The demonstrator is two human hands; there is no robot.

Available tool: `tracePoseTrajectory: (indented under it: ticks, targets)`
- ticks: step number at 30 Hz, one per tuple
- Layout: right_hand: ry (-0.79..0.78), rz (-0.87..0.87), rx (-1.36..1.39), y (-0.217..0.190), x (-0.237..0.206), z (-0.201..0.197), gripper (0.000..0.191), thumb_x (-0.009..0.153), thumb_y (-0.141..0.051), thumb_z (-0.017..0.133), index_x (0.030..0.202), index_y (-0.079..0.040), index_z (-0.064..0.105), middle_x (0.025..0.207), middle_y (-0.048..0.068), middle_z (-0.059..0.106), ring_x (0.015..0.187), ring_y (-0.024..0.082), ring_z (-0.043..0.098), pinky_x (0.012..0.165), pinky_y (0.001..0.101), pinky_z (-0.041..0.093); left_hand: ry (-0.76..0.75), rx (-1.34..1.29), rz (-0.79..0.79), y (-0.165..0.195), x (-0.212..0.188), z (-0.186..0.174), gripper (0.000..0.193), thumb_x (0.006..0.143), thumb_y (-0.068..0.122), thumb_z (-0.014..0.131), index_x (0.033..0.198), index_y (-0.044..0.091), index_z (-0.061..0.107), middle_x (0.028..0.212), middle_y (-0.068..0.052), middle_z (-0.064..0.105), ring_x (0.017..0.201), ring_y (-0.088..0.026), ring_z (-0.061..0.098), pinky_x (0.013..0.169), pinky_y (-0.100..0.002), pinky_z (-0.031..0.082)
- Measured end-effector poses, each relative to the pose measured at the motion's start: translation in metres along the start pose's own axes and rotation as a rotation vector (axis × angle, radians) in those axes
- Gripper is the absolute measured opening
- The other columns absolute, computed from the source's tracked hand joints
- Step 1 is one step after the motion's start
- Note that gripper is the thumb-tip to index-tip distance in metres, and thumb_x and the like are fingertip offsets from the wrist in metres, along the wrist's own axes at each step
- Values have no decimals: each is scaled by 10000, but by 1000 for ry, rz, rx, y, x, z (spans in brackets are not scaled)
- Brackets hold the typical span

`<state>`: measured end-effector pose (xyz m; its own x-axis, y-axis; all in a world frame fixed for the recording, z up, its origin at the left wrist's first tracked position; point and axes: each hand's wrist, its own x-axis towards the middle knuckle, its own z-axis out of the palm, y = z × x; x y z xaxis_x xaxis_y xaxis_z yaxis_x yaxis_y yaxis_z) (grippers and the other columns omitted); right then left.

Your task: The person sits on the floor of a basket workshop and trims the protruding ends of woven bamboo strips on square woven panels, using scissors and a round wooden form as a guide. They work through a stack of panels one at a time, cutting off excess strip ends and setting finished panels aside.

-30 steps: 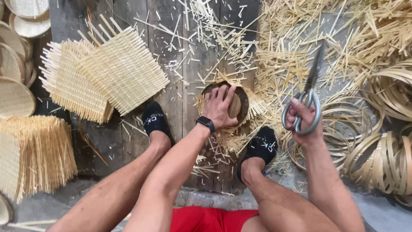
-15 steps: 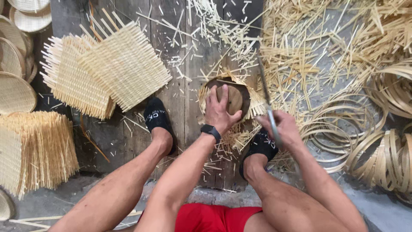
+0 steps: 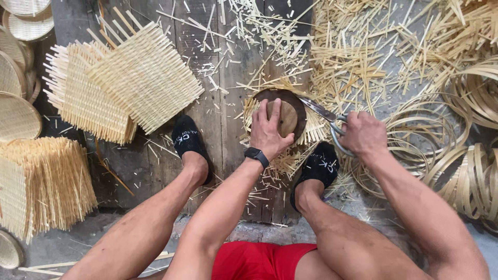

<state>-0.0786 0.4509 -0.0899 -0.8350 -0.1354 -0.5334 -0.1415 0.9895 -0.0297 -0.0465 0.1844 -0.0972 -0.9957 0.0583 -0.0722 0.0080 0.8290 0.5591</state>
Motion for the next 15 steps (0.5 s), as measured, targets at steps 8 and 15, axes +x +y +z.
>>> tracePoseTrajectory:
  ticks: [8, 15]
  targets:
    - [384, -177, -197, 10, 24, 21, 488, 830, -493, 621, 886, -10, 668, 720, 111, 613, 652, 213, 613, 563, 362, 543, -23, -59, 56, 8, -1, 13, 1129, 584, 307, 888, 1545, 93, 334, 1516, -217, 376, 1344, -461, 393, 1162, -553, 358]
    - [259, -163, -122, 15, 27, 24, 454, 963, -480, 576, 938, -36, 666, 745, 129, 612, 630, 197, 576, 527, 346, 502, -140, -62, 210, -7, 4, -1, 1133, 535, 269, 893, 1529, 121, 372, 1510, -172, 391, 1358, -428, 386, 1170, -539, 346]
